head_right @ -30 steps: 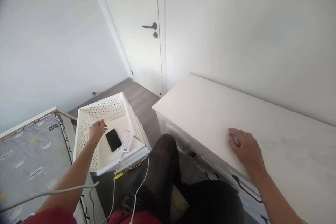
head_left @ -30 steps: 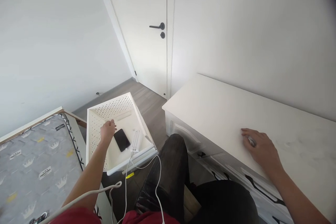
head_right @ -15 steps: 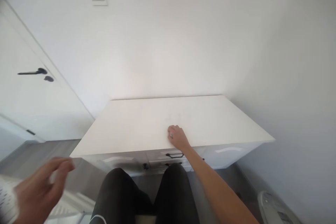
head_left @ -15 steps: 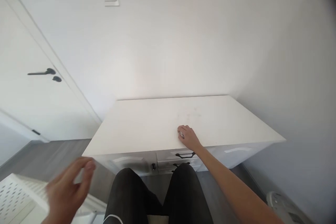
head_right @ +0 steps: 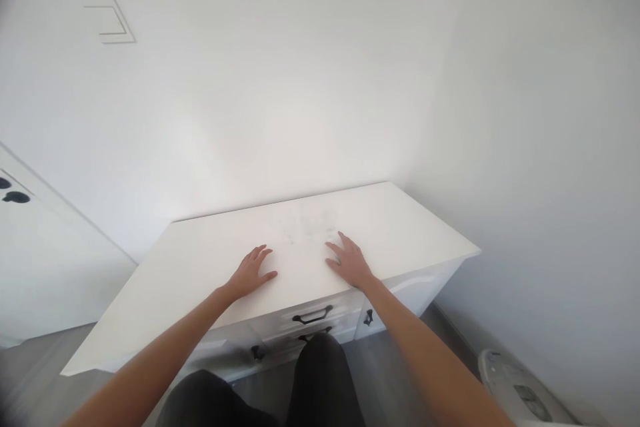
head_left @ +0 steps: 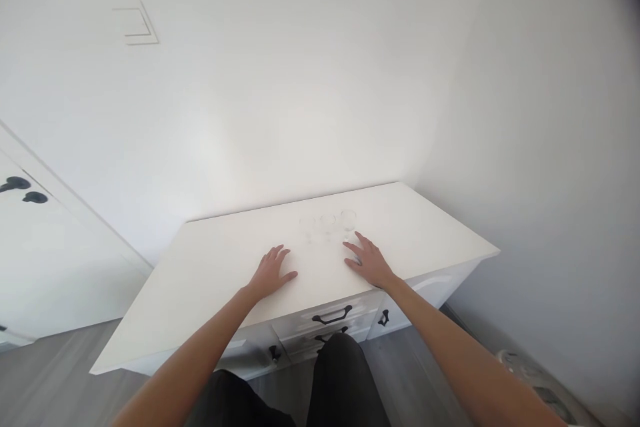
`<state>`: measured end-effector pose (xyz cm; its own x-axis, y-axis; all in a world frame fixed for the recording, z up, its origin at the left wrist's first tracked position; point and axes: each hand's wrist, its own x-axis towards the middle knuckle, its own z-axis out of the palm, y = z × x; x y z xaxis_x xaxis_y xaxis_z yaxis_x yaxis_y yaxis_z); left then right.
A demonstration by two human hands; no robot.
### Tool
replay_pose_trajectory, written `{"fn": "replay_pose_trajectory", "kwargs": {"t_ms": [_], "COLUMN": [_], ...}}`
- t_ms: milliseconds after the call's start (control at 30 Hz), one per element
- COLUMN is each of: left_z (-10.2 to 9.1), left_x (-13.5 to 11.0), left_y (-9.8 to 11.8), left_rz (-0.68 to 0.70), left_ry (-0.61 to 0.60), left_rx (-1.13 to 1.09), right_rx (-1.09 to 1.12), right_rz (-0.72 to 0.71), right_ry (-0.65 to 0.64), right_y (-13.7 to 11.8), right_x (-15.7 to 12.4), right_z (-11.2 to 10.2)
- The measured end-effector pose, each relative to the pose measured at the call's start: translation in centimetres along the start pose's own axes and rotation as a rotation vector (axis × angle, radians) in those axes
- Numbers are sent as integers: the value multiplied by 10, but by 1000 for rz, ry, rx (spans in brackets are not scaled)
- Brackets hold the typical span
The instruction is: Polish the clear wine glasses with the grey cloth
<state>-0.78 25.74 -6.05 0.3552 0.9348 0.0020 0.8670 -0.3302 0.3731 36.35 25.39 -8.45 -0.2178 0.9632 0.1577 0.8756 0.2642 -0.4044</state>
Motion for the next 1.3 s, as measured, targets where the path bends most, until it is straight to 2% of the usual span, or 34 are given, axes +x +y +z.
{"fn": "replay_pose_trajectory", "kwargs": {"t_ms": [100, 233, 400, 600, 800, 1033, 1167, 1300], "left_z": [6, 0, -9, 2, 15, 24, 26, 19], "left_x": [40, 77, 111, 137, 143, 139, 127, 102], "left_y": [0, 9, 14, 20, 38, 41, 36, 14], "left_rz": [15, 92, 272, 313, 319, 324, 299, 272], "left_ry": [-62, -132, -199, -264, -163, -105, -90, -84], "left_rx": [7, 12, -39, -45, -55, -19, -32, -26], "right_rx": [16, 11, 6, 4, 33, 18, 34, 46], "right_rz": [-75, -139, -152, -141, -63, -43, -66, -65], "right_ry": [-55, -59, -88, -123, -132, -144, -111, -108], "right_y": [4, 8, 15, 15, 7, -3, -18, -39], "right_x": [14, 30, 45, 60, 67, 72, 74, 77], "right_z": [-6, -7, 0, 2, 2, 7, 13, 22]}}
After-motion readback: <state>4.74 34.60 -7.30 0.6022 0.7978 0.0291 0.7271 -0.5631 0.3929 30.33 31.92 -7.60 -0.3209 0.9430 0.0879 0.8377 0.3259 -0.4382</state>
